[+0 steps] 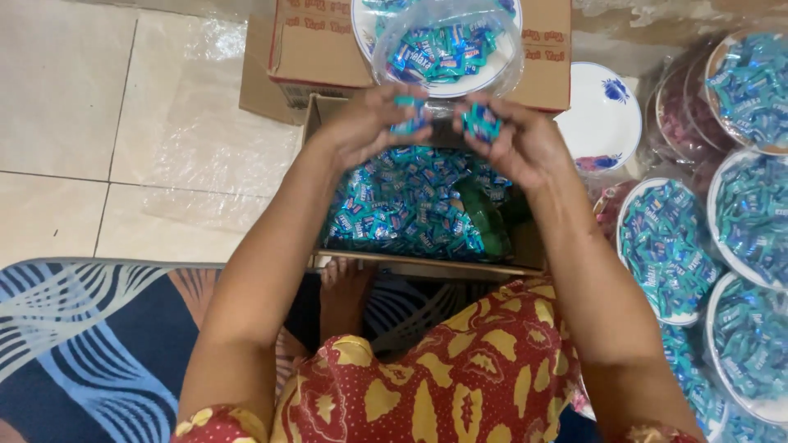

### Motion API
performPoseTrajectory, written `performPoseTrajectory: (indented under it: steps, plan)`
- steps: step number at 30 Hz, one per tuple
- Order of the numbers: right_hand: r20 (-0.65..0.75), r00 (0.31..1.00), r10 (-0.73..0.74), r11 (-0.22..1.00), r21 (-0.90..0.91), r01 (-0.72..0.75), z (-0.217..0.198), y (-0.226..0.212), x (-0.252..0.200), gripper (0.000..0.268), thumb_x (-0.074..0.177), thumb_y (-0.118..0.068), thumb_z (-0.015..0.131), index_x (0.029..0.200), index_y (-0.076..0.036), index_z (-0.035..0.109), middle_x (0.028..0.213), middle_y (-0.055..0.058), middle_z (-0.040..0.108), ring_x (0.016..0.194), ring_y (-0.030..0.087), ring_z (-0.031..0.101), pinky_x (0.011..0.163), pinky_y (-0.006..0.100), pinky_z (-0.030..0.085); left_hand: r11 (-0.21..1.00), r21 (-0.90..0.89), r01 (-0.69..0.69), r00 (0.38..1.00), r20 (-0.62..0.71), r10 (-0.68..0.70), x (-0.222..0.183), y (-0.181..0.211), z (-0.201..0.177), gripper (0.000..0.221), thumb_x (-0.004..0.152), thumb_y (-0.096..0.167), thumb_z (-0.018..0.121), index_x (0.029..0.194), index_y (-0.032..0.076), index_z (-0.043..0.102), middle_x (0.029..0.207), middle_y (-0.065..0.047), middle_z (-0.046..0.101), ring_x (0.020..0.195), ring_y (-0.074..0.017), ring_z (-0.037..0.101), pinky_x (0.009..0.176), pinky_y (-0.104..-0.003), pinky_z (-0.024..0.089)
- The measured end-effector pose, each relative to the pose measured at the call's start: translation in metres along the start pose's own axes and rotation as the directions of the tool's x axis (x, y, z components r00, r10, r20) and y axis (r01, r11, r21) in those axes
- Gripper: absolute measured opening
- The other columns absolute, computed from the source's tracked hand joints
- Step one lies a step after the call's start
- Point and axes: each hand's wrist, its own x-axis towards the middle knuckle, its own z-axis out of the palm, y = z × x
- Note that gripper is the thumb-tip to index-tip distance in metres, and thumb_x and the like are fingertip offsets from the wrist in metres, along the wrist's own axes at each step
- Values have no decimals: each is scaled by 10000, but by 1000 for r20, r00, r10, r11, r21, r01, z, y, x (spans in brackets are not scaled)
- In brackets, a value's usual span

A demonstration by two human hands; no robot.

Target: Arranging individually wrapped candies from a cardboard box onto decorative plates and into plastic containers.

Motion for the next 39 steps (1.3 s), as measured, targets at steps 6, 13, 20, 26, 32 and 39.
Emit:
performPoseTrajectory:
  steps: [6, 13, 20, 26, 32, 39]
  plan:
    - [-234, 911, -339, 783, -607, 135, 67, -38, 54, 679, 910, -294, 587, 1552, -173, 401, 1547, 87, 509, 1414, 306, 511, 824, 379, 595, 514, 856, -57, 914, -162, 371, 74, 22, 8, 552, 1004, 123, 523, 1541, 105, 398, 1616, -130, 407, 1493, -324, 381, 1208, -431, 284]
    - [-12, 921, -389, 784, -529, 324, 2, 41, -1, 272, 970, -111, 635, 1216, -8, 693, 1133, 233, 734, 1033, 286, 768, 865, 410, 675, 935, 312, 168, 965, -245, -91, -31, -43, -48, 254, 976, 30, 542, 1160, 17, 717, 1084, -211, 747, 1007, -304, 751, 918, -474, 624]
    - [27, 991, 135, -298, -952, 66, -94, 166, 18, 573, 827, -397, 783, 1358, -229, 649, 1261, 175, 635, 1133, 382, 648, 973, 515, 567, -53, 962, 267, 870, -264, -417, -28, -138, -83, 674, 867, 501, 671, 1503, 368, 491, 1429, -197, 542, 1284, -440, 577, 1057, -571, 468]
    - [32, 978, 205, -249, -965, 84, -119, 172, 24, 593, 856, -386, 750, 1401, -202, 604, 1370, 212, 608, 1301, 440, 560, 1065, 539, 470, 70, 968, 242, 825, -167, -540, -39, -126, -77, 626, 934, 518, 619, 1490, 247, 526, 1589, -178, 421, 1417, -432, 455, 1174, -572, 371]
    - [-192, 968, 163, 660, -707, -252, -85, 128, -6, 508, 916, -345, 783, 1333, -87, 651, 1106, 98, 679, 757, 174, 636, 359, 183, 489, 800, 237, 552, 818, -341, -463, -49, -105, -74, 617, 983, 415, 647, 1523, 179, 466, 1570, -164, 433, 1427, -331, 462, 1120, -524, 395]
    - [0, 950, 313, 908, -295, -299, -50, 101, -22, 568, 1002, -486, 565, 1429, -114, 606, 1030, 107, 636, 757, 255, 748, 525, 327, 666, 883, -25, 469, 860, -213, -463, -58, -78, -51, 482, 1021, 377, 558, 1477, 222, 564, 1412, -132, 625, 1207, -300, 659, 1027, -534, 521]
